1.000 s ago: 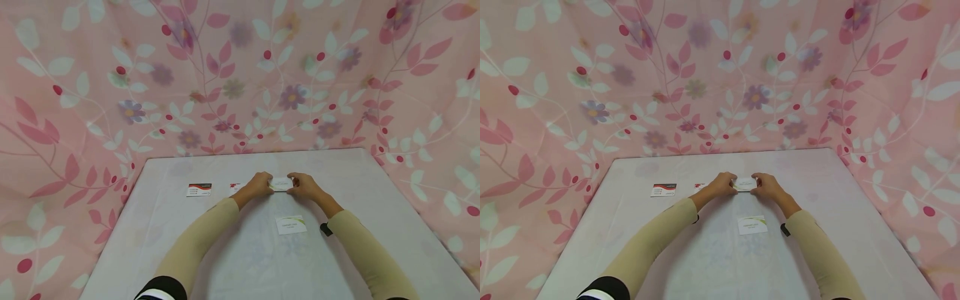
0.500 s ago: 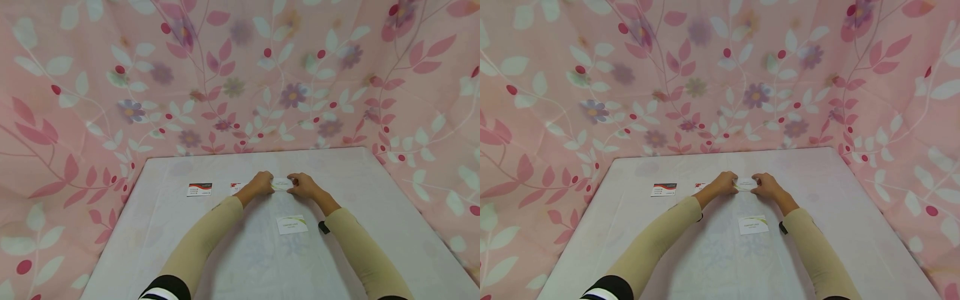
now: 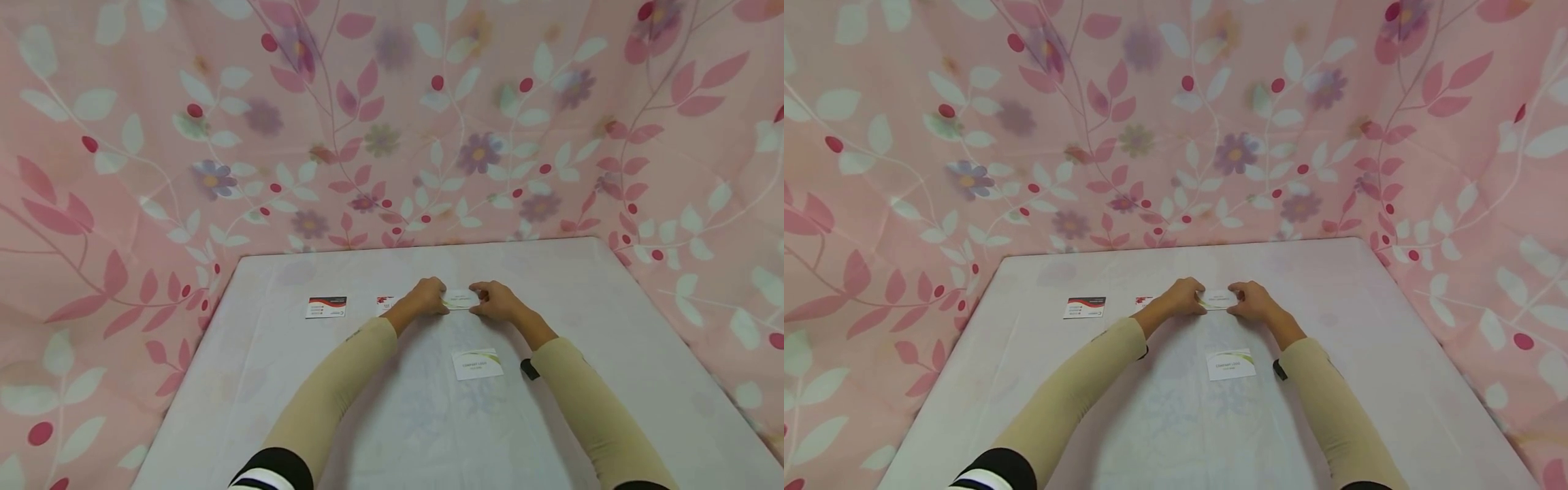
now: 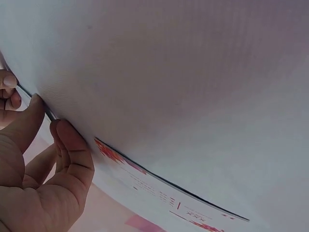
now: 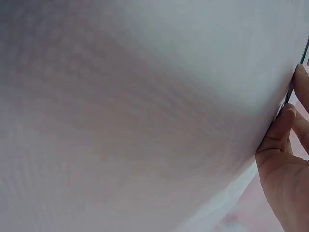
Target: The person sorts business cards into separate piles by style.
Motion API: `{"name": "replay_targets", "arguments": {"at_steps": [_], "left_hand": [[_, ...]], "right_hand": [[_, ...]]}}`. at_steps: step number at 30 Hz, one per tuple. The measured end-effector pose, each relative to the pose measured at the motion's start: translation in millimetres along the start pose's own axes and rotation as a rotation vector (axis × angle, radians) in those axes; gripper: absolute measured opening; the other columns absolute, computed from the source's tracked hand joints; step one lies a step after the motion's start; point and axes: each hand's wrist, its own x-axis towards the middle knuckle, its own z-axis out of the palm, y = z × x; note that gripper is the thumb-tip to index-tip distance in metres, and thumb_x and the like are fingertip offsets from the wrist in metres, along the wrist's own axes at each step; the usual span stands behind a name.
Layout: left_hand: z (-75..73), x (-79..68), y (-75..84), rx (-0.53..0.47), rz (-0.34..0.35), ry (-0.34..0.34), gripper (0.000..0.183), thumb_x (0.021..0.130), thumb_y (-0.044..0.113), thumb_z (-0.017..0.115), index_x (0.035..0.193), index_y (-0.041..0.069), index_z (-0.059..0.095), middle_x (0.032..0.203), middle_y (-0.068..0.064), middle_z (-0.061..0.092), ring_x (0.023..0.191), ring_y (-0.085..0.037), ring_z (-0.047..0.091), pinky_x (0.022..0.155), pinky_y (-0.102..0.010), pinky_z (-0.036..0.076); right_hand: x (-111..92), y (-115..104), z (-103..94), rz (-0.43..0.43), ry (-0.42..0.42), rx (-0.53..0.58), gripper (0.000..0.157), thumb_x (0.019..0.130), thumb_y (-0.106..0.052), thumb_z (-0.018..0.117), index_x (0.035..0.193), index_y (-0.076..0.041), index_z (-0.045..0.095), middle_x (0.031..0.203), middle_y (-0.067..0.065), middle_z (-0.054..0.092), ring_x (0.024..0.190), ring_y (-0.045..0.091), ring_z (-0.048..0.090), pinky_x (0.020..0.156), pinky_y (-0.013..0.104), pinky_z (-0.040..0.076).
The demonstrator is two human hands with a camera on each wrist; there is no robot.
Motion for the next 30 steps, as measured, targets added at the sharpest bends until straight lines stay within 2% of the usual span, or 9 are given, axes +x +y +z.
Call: {"name": "replay_targets", "arguments": {"at_steps": [11,17,24,30], "left_hand": [[-1.4,-2.8,-0.4,-0.046,-0.014,-0.004,0.055,0.083,0.024,0.081,0.131,0.004,0.062,0.131,-0.008,0.062,0.113,-0.019,0.056,0.106,-0.034,0.043],[-2.1,-1.2,-1.9,-0.029,0.006,0.01,0.054,0.081,0.024,0.083,0.128,0.003,0.065,0.127,-0.008,0.064,0.107,-0.02,0.056,0.101,-0.033,0.045],[-1.4,-0.2,-2.6,-0.022,0.005,-0.003,0.054,0.08,0.022,0.083,0.127,0.003,0.065,0.126,-0.009,0.064,0.105,-0.02,0.056,0.101,-0.033,0.046],[-0.8,-2.0,-3.3,-0.069,-0.013,-0.006,0.053,0.081,0.02,0.083,0.128,0.004,0.064,0.127,-0.009,0.063,0.107,-0.021,0.055,0.103,-0.035,0.045]], "right_hand": [[-4.0,-1.5,-1.2,0.013,0.018,0.05,0.053,0.083,-0.016,0.079,0.129,0.002,0.059,0.097,0.011,0.057,0.084,0.02,0.05,0.076,0.033,0.04],[-2.7,-0.3,-1.2,-0.014,0.016,0.065,0.052,0.082,-0.015,0.08,0.126,0.003,0.059,0.093,0.011,0.056,0.081,0.018,0.048,0.075,0.033,0.039],[-3.5,-0.2,0.0,-0.004,0.006,0.075,0.053,0.082,-0.015,0.08,0.127,0.003,0.059,0.092,0.01,0.055,0.081,0.019,0.048,0.075,0.033,0.039],[-4.7,-1.2,0.9,0.0,0.006,0.081,0.053,0.081,-0.015,0.08,0.127,0.002,0.059,0.092,0.01,0.055,0.081,0.019,0.048,0.075,0.033,0.039]]}}
